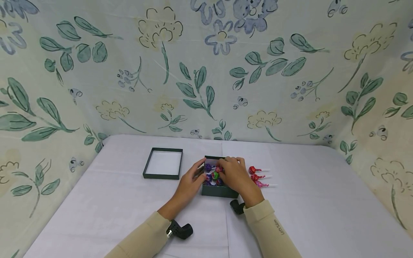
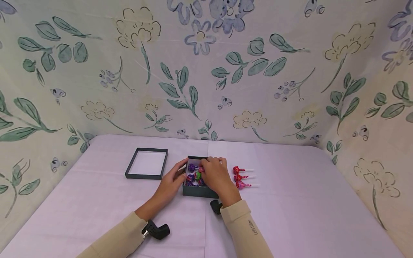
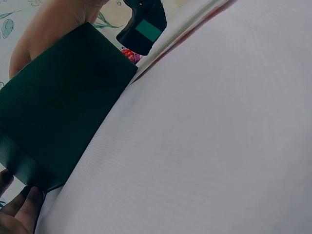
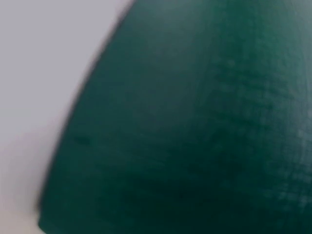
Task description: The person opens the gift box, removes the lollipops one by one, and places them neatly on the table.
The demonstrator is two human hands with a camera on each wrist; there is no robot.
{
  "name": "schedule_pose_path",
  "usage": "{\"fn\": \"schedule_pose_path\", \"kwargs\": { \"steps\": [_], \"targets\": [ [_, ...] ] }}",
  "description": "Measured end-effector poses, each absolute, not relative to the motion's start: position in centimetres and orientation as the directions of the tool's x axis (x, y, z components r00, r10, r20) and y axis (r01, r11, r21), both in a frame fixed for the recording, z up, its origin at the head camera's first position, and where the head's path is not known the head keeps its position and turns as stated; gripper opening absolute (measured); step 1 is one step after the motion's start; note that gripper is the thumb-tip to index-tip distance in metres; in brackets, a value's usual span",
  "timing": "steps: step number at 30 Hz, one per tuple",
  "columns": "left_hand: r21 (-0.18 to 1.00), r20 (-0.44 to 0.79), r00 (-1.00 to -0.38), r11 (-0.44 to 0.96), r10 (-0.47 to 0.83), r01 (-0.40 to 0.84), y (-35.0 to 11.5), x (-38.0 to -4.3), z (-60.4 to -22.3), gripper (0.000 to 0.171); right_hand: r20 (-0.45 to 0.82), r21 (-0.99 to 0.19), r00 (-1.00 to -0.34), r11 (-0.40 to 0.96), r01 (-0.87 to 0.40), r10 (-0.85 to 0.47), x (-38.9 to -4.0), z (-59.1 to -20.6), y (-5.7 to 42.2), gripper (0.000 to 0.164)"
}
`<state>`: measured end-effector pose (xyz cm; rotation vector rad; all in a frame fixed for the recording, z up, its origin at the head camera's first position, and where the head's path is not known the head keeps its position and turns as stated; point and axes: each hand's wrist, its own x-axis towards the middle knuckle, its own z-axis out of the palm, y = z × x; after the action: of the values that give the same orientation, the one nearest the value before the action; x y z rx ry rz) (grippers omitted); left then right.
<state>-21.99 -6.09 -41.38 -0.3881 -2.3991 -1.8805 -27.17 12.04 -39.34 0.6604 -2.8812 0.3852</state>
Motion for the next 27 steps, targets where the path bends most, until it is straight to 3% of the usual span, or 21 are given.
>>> {"fn": "schedule_pose_path", "kwargs": {
  "steps": [20, 27],
  "targets": [
    [0.948, 0.210, -0.967, 0.214, 0.142, 0.237, -6.0, -22.2, -41.5, 0.052, 0.207, -0.199, -0.892, 0.876, -0.440, -0.402, -27.0, -39.2, 11.9, 0.024],
    [0.948, 0.210, -0.970, 0.217, 0.126, 0.234, -6.0, -23.9, -44.5, 0.053, 0.214, -0.205, -0.892, 0.875, -0.439, -0.397, -27.1, -39.2, 12.1, 0.024]
  ]
}}
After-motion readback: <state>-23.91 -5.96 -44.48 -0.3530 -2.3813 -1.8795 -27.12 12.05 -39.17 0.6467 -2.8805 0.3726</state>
